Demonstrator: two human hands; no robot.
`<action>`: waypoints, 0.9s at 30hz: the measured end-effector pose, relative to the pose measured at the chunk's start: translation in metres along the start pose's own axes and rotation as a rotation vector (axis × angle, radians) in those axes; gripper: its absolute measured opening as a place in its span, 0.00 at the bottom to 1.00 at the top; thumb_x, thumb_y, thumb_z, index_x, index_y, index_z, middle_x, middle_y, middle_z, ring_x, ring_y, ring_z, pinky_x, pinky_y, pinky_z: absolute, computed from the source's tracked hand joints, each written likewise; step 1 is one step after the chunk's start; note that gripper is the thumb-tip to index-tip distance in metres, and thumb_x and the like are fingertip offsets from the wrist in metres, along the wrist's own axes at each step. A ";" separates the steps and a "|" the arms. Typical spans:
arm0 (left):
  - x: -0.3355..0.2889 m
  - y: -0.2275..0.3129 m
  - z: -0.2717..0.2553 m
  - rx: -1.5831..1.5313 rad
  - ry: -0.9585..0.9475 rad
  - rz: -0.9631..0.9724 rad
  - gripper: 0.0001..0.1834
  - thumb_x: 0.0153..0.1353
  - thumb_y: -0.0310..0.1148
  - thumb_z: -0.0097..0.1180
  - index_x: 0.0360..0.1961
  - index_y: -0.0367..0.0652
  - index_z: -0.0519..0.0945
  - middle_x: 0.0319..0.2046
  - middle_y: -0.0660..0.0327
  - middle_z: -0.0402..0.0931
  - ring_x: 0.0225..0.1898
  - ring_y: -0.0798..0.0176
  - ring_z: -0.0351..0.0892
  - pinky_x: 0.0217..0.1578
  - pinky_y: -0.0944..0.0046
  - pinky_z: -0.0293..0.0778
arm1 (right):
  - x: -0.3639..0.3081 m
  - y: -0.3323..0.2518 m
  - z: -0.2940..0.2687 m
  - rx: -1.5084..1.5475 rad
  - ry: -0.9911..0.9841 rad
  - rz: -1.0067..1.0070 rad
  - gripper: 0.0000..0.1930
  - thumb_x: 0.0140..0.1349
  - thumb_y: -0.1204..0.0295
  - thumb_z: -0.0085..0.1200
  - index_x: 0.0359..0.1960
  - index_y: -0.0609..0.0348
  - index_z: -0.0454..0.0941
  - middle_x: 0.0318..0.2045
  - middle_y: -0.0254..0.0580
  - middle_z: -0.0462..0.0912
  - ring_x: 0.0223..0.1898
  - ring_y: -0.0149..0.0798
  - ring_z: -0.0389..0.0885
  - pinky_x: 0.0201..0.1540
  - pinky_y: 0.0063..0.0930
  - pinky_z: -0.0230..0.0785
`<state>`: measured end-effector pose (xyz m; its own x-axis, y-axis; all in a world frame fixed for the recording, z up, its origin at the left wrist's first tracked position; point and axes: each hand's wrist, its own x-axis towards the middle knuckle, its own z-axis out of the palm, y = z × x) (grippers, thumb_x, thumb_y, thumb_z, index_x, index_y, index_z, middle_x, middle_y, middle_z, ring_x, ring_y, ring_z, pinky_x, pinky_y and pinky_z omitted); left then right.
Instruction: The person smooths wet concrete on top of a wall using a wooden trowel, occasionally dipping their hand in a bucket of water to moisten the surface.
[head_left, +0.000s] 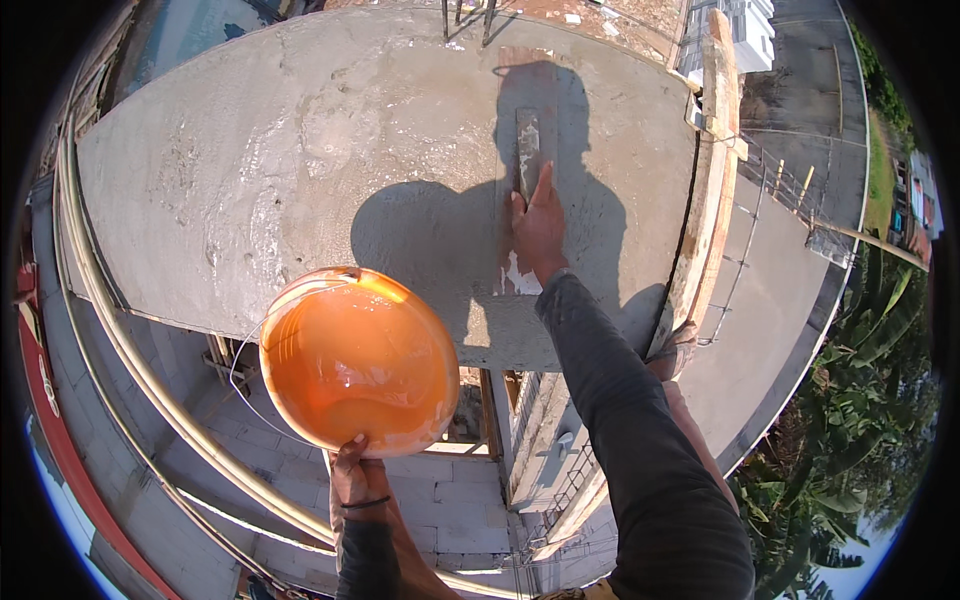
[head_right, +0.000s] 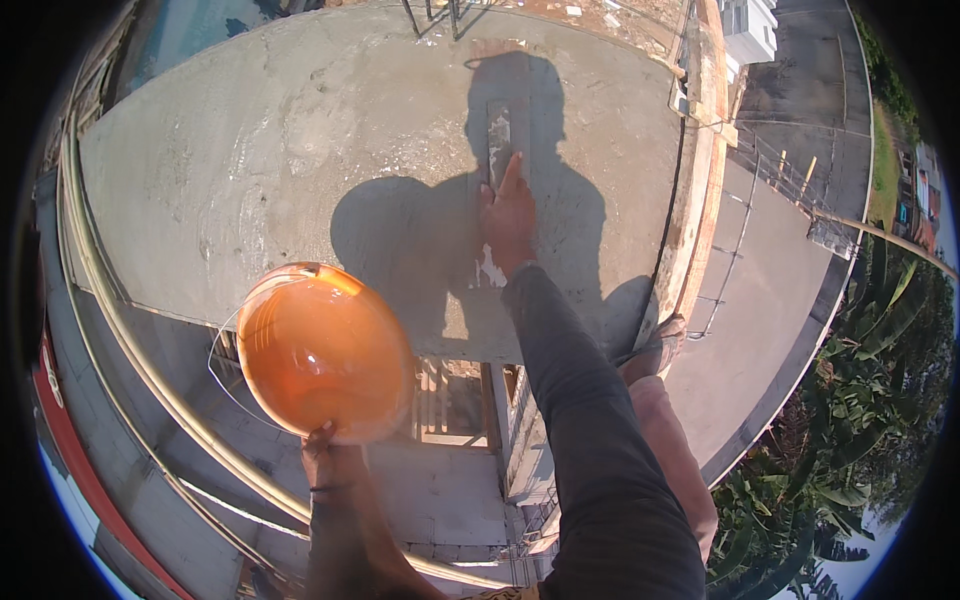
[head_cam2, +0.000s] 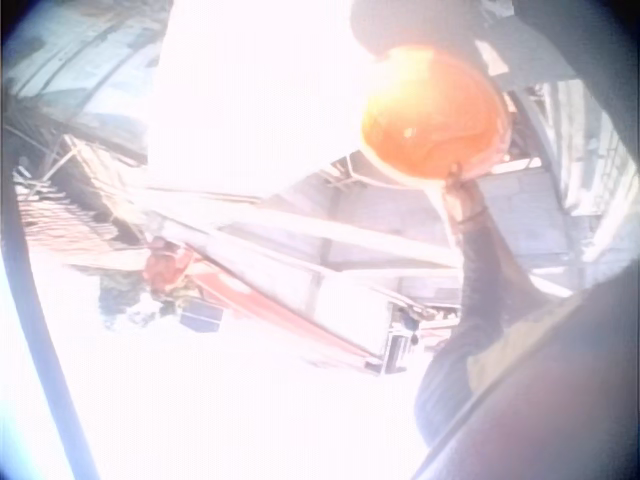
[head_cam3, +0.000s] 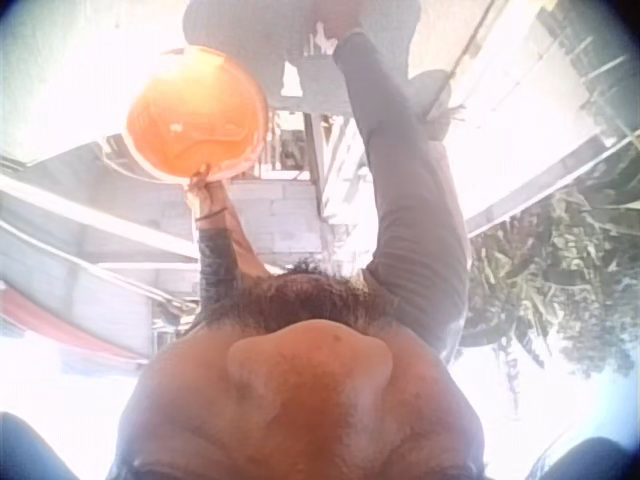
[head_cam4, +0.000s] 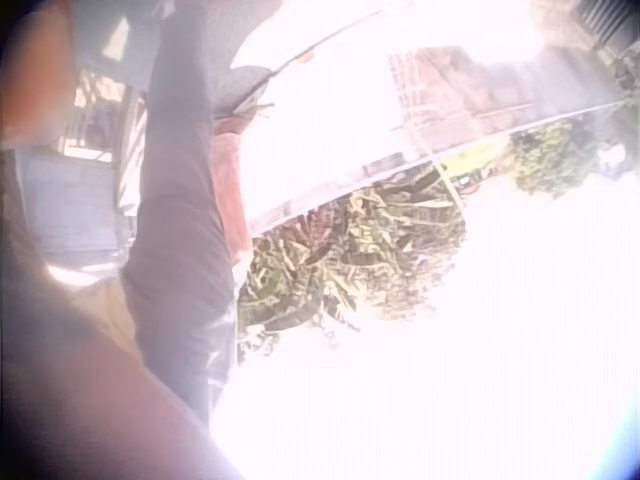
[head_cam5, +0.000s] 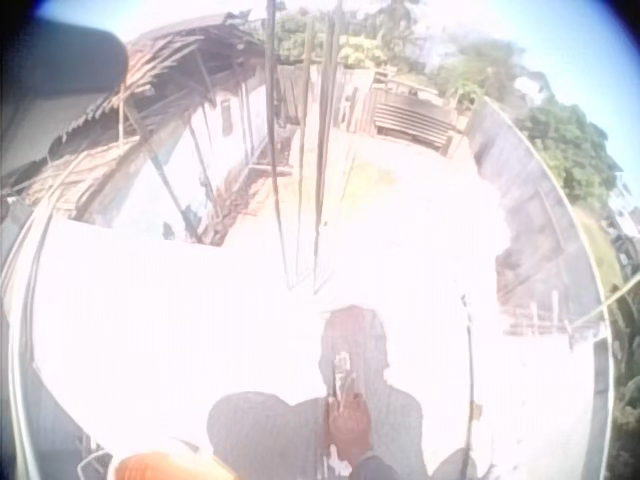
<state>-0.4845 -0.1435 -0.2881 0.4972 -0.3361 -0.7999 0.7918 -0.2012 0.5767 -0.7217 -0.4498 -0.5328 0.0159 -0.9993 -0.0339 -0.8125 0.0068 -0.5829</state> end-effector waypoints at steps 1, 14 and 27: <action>0.001 -0.001 -0.004 0.005 0.011 0.014 0.25 0.50 0.17 0.56 0.53 0.36 0.76 0.48 0.57 0.78 0.54 0.57 0.77 0.62 0.56 0.71 | 0.019 -0.009 0.004 -0.093 -0.088 0.054 0.37 0.65 0.65 0.54 0.72 0.62 0.51 0.45 0.62 0.74 0.44 0.62 0.77 0.49 0.50 0.70; 0.029 0.028 -0.010 -0.024 0.116 -0.016 0.20 0.50 0.17 0.56 0.47 0.32 0.78 0.48 0.55 0.79 0.52 0.54 0.79 0.61 0.51 0.73 | -0.074 0.051 -0.044 -0.159 -0.324 -0.211 0.33 0.69 0.60 0.51 0.74 0.41 0.54 0.51 0.57 0.78 0.45 0.58 0.83 0.46 0.47 0.77; 0.122 0.041 0.011 -0.247 -0.013 0.054 0.23 0.54 0.15 0.54 0.54 0.29 0.73 0.51 0.49 0.79 0.56 0.52 0.78 0.63 0.51 0.72 | -0.063 -0.009 -0.006 -0.285 -0.262 -0.225 0.30 0.71 0.61 0.48 0.73 0.46 0.57 0.39 0.56 0.77 0.35 0.54 0.83 0.38 0.46 0.78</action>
<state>-0.3952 -0.2028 -0.3605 0.5377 -0.3524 -0.7660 0.8278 0.0482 0.5589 -0.7192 -0.3869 -0.5209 0.3282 -0.9313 -0.1578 -0.8995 -0.2571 -0.3533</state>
